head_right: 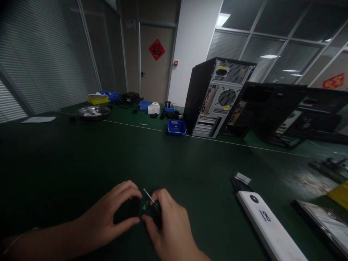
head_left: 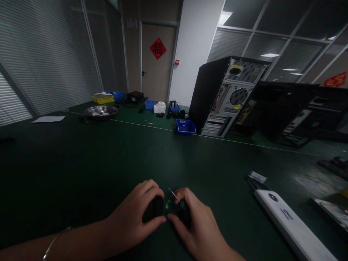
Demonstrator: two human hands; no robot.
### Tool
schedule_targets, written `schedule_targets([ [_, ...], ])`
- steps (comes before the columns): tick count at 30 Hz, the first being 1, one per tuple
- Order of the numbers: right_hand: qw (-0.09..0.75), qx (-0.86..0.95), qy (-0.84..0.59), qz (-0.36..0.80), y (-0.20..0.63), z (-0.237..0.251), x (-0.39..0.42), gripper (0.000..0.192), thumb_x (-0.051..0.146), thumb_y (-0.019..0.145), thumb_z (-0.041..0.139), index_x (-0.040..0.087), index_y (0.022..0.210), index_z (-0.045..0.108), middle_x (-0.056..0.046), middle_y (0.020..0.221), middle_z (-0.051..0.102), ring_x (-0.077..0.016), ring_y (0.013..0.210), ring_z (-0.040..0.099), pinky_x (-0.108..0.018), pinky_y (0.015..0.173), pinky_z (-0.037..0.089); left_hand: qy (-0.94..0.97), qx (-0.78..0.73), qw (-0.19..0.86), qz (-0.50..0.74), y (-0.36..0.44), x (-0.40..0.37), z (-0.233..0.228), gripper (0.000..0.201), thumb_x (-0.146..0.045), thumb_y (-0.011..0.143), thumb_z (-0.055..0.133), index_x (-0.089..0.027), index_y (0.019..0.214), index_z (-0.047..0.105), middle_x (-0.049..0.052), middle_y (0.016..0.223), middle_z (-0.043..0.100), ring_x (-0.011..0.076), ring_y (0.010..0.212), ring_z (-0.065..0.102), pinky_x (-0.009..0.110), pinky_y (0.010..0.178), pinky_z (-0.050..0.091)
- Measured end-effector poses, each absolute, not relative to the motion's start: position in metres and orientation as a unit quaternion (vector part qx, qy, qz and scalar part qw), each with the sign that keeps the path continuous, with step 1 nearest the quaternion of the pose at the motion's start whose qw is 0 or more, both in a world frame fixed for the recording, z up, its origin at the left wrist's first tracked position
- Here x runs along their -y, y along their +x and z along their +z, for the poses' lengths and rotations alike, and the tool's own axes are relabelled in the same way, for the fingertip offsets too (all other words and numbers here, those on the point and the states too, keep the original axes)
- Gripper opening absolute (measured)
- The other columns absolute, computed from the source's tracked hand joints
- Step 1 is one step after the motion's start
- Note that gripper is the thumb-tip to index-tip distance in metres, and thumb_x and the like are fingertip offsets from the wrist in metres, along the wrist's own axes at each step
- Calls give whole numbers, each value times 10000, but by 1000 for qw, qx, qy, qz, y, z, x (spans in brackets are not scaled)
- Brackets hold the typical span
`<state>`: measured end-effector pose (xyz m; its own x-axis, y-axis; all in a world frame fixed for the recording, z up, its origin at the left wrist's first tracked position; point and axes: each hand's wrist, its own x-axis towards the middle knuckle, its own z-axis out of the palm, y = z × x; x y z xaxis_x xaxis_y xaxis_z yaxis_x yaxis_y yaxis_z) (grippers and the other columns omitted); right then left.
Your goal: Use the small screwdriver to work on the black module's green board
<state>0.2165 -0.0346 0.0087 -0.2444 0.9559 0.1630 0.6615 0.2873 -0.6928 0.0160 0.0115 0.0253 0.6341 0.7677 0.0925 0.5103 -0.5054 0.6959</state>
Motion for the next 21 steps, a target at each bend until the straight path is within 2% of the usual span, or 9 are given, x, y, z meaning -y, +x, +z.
schedule_targets([
  [4, 276, 741, -561, 245, 212, 8, 32, 239, 121, 788, 644, 239, 936, 498, -12, 858, 664, -217, 747, 642, -281, 625, 429, 756, -370, 464, 277, 14, -19, 20, 333, -150, 760, 704, -207, 1074, 608, 52, 1062, 617, 221, 949, 599, 372, 847, 474],
  [7, 272, 740, -563, 247, 212, 9, 30, 243, 99, 775, 641, 254, 909, 510, 7, 842, 680, -208, 737, 653, -260, 612, 410, 644, -345, 617, 293, 16, -23, 14, 380, -103, 761, 704, -212, 1105, 585, 34, 1015, 698, 218, 974, 654, 384, 895, 480],
  [10, 279, 737, -559, 258, 213, 9, 29, 268, 62, 761, 623, 263, 896, 508, 26, 845, 685, -189, 736, 655, -246, 622, 412, 550, -314, 708, 313, 21, -23, 13, 373, -78, 740, 727, -198, 1068, 594, 30, 998, 728, 204, 957, 682, 370, 886, 495],
  [15, 303, 713, -565, 285, 217, 7, 27, 286, 62, 748, 631, 249, 927, 509, 5, 845, 679, -199, 731, 646, -263, 631, 438, 474, -311, 764, 308, 24, -18, 16, 424, -44, 687, 770, -169, 1049, 590, 69, 1027, 749, 184, 883, 710, 342, 828, 517],
  [21, 353, 694, -545, 311, 225, 3, 28, 279, 43, 747, 607, 233, 924, 505, 2, 850, 638, -182, 749, 620, -266, 670, 477, 457, -334, 768, 299, 26, -15, 14, 455, -100, 669, 798, -152, 1044, 545, 98, 1007, 746, 191, 773, 728, 336, 722, 537],
])
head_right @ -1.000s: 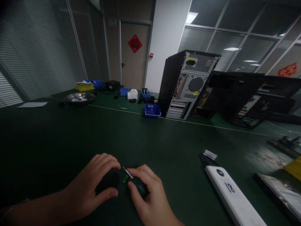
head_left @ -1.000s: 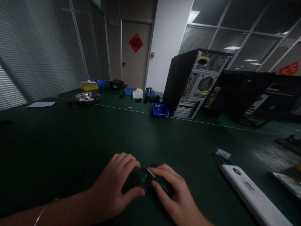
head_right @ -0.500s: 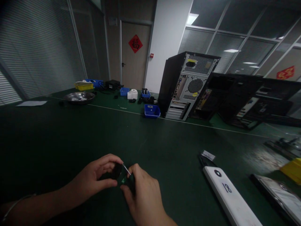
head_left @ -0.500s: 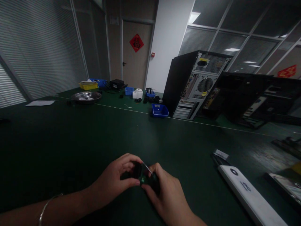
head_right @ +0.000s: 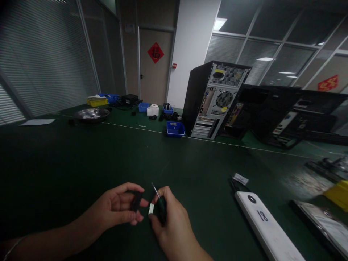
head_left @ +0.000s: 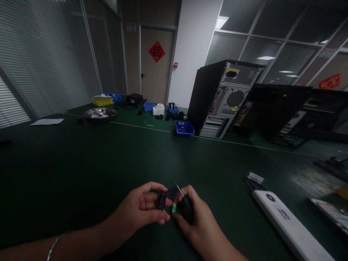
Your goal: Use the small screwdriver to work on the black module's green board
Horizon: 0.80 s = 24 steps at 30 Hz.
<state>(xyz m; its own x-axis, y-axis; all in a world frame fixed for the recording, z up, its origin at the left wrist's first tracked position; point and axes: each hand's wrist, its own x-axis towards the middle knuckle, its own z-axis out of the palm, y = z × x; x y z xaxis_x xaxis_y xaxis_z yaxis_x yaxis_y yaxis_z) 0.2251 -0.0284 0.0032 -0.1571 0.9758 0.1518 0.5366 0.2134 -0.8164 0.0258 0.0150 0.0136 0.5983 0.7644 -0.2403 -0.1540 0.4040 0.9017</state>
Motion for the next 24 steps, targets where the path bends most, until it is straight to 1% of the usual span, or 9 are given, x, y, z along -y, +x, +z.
schedule_targets([
  [5, 426, 678, -513, 310, 221, 7, 36, 168, 115, 843, 530, 224, 947, 454, -36, 927, 568, -186, 827, 578, -276, 692, 502, 509, -325, 737, 303, 29, -8, 7, 412, -85, 711, 755, -159, 1057, 545, 56, 928, 741, 175, 744, 713, 326, 699, 532],
  [7, 450, 680, -477, 329, 216, 10, 40, 162, 119, 850, 534, 226, 943, 456, -39, 933, 557, -183, 824, 567, -270, 683, 502, 539, -318, 721, 298, 29, -5, 6, 417, -51, 709, 741, -159, 1067, 555, 41, 892, 742, 171, 762, 702, 323, 717, 528],
  [10, 473, 682, -423, 363, 210, 14, 44, 200, 76, 829, 553, 232, 923, 469, -21, 895, 545, -168, 800, 550, -259, 707, 495, 567, -314, 705, 289, 29, -1, 10, 421, -12, 707, 719, -168, 1069, 573, 31, 912, 747, 168, 808, 699, 307, 742, 522],
  [13, 475, 687, -407, 371, 207, 16, 45, 222, 54, 815, 557, 235, 916, 476, -14, 879, 538, -166, 796, 539, -254, 718, 487, 593, -308, 690, 280, 28, 2, 13, 399, -9, 724, 701, -176, 1069, 592, 30, 942, 754, 174, 843, 705, 296, 754, 515],
  [17, 461, 697, -406, 371, 206, 14, 46, 221, 53, 808, 549, 234, 909, 477, -20, 886, 538, -178, 798, 543, -276, 723, 484, 609, -301, 682, 270, 28, 4, 13, 382, -23, 730, 702, -173, 1062, 589, 48, 971, 758, 205, 883, 715, 315, 775, 513],
  [24, 453, 713, -418, 333, 204, 7, 48, 278, 16, 795, 538, 239, 952, 486, -21, 927, 551, -179, 830, 557, -279, 749, 478, 639, -328, 644, 263, 28, 4, 12, 381, -33, 729, 694, -179, 1065, 586, 29, 915, 738, 197, 829, 703, 303, 729, 510],
])
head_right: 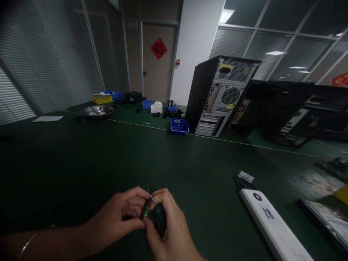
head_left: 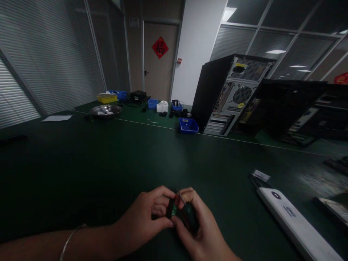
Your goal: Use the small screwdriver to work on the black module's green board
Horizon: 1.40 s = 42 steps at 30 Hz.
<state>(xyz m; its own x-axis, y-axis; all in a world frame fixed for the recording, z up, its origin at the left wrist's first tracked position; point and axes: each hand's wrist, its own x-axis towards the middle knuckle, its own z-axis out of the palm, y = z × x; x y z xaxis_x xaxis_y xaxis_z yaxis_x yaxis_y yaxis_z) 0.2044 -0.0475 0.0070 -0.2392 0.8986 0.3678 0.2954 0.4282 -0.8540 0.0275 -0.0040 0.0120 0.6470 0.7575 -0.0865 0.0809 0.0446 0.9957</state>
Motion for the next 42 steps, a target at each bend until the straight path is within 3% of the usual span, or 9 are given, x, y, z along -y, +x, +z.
schedule_targets([
  [4, 453, 714, -419, 331, 204, 9, 47, 254, 28, 810, 532, 236, 948, 490, -29, 934, 562, -184, 845, 570, -287, 757, 483, 652, -303, 641, 269, 27, 5, 17, 372, -65, 747, 703, -184, 1078, 583, 26, 942, 715, 189, 852, 683, 303, 756, 507],
  [9, 453, 725, -403, 329, 204, 10, 48, 240, 29, 824, 514, 245, 925, 483, -22, 918, 565, -178, 830, 572, -281, 745, 484, 640, -285, 658, 278, 28, 5, 21, 165, -139, 870, 602, -167, 1031, 582, 38, 926, 701, 189, 888, 671, 310, 784, 500],
  [16, 454, 729, -393, 329, 205, 7, 48, 273, -3, 837, 519, 250, 927, 471, -15, 941, 571, -168, 859, 581, -274, 764, 487, 647, -295, 642, 287, 29, 6, 18, 125, -163, 895, 572, -161, 1020, 572, 49, 943, 676, 181, 859, 651, 307, 761, 508],
  [22, 458, 731, -382, 332, 205, 12, 47, 255, 12, 869, 514, 245, 971, 499, -35, 982, 580, -177, 895, 599, -293, 794, 499, 629, -291, 652, 308, 29, 6, 18, 138, -230, 940, 514, -163, 1042, 578, 42, 920, 644, 167, 830, 611, 290, 726, 489],
  [28, 470, 735, -387, 300, 208, 16, 47, 229, 37, 885, 500, 243, 985, 509, -53, 1005, 582, -204, 954, 587, -323, 839, 488, 655, -321, 592, 343, 26, 0, 18, 219, -256, 960, 450, -172, 1088, 606, 30, 849, 613, 149, 710, 538, 299, 692, 453],
  [42, 432, 739, -415, 308, 215, 16, 41, 214, 79, 899, 509, 265, 1004, 520, -15, 947, 621, -172, 879, 620, -257, 794, 501, 642, -337, 604, 332, 22, -6, 19, 224, -238, 939, 460, -143, 1071, 615, 25, 785, 612, 147, 669, 536, 297, 661, 447],
])
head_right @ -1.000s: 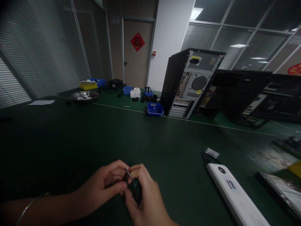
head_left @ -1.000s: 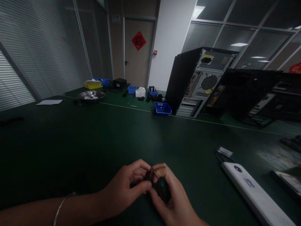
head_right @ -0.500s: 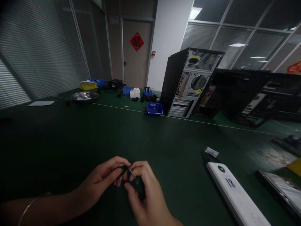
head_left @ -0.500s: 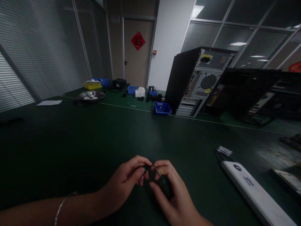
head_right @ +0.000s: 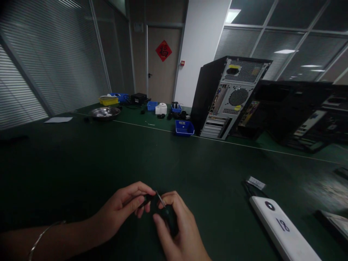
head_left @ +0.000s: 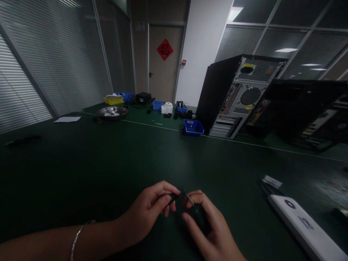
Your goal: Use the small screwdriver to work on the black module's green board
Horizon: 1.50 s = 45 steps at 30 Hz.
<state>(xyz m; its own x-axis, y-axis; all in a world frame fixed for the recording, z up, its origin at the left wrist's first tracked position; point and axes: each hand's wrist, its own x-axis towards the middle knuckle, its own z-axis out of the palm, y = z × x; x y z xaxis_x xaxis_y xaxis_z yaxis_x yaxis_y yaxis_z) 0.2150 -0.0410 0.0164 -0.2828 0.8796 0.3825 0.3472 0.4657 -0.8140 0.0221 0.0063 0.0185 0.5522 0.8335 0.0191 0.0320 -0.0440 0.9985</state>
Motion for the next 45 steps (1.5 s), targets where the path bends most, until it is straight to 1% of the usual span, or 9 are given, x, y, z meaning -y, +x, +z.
schedule_targets([
  [3, 407, 745, -439, 294, 218, 18, 39, 194, 114, 920, 506, 267, 1035, 538, -28, 973, 645, -180, 886, 638, -258, 804, 522, 634, -345, 610, 327, 20, -11, 17, 262, -249, 953, 434, -147, 1113, 615, 44, 865, 640, 150, 709, 550, 308, 704, 457],
  [8, 399, 764, -444, 245, 223, 12, 38, 319, 136, 924, 526, 278, 1209, 540, -57, 1111, 676, -206, 1017, 655, -259, 857, 547, 665, -325, 593, 317, 15, -17, 14, 267, -179, 873, 585, -191, 1129, 657, 64, 1096, 623, 207, 999, 587, 343, 891, 450],
  [12, 394, 783, -429, 219, 225, 9, 38, 433, 122, 902, 573, 307, 1290, 528, -50, 1147, 691, -197, 1014, 670, -221, 813, 561, 652, -332, 604, 317, 15, -20, 12, 313, -135, 856, 589, -205, 1156, 648, 48, 1061, 641, 164, 859, 595, 308, 811, 467],
  [19, 370, 784, -409, 283, 223, 15, 36, 429, 99, 916, 536, 316, 1284, 570, -43, 1063, 666, -173, 964, 663, -235, 824, 546, 627, -331, 628, 320, 15, -21, 10, 208, -135, 849, 615, -174, 1046, 668, 11, 864, 661, 139, 768, 586, 266, 733, 457],
  [25, 344, 782, -421, 305, 224, 14, 36, 422, 98, 924, 505, 285, 1295, 578, -59, 1027, 640, -176, 923, 655, -257, 791, 541, 734, -335, 493, 327, 11, -20, 15, 205, -120, 848, 623, -188, 1024, 703, 46, 979, 675, 191, 924, 621, 296, 831, 457],
  [28, 344, 781, -424, 303, 224, 14, 37, 406, 98, 916, 514, 280, 1268, 605, -60, 1019, 636, -177, 922, 655, -256, 785, 542, 763, -319, 461, 321, 10, -19, 18, 207, -109, 861, 610, -187, 1026, 708, 46, 953, 688, 184, 910, 629, 285, 831, 453],
  [33, 361, 776, -413, 312, 223, 16, 37, 437, 84, 908, 525, 318, 1270, 599, -43, 1023, 639, -169, 930, 655, -245, 787, 542, 716, -334, 526, 314, 10, -19, 15, 193, -127, 848, 620, -191, 1003, 713, 7, 825, 637, 139, 720, 591, 260, 699, 456],
  [39, 376, 766, -406, 329, 222, 13, 37, 452, 82, 914, 527, 330, 1287, 583, -46, 1024, 647, -167, 928, 659, -251, 793, 538, 618, -322, 638, 329, 14, -18, 9, 175, -143, 834, 631, -167, 988, 710, -9, 756, 623, 118, 676, 559, 241, 661, 449],
  [45, 378, 767, -404, 324, 222, 14, 37, 456, 72, 902, 532, 323, 1277, 598, -45, 1003, 650, -169, 911, 662, -249, 777, 541, 610, -330, 634, 342, 15, -19, 10, 180, -143, 827, 641, -172, 986, 721, -2, 785, 637, 114, 676, 556, 246, 666, 449],
])
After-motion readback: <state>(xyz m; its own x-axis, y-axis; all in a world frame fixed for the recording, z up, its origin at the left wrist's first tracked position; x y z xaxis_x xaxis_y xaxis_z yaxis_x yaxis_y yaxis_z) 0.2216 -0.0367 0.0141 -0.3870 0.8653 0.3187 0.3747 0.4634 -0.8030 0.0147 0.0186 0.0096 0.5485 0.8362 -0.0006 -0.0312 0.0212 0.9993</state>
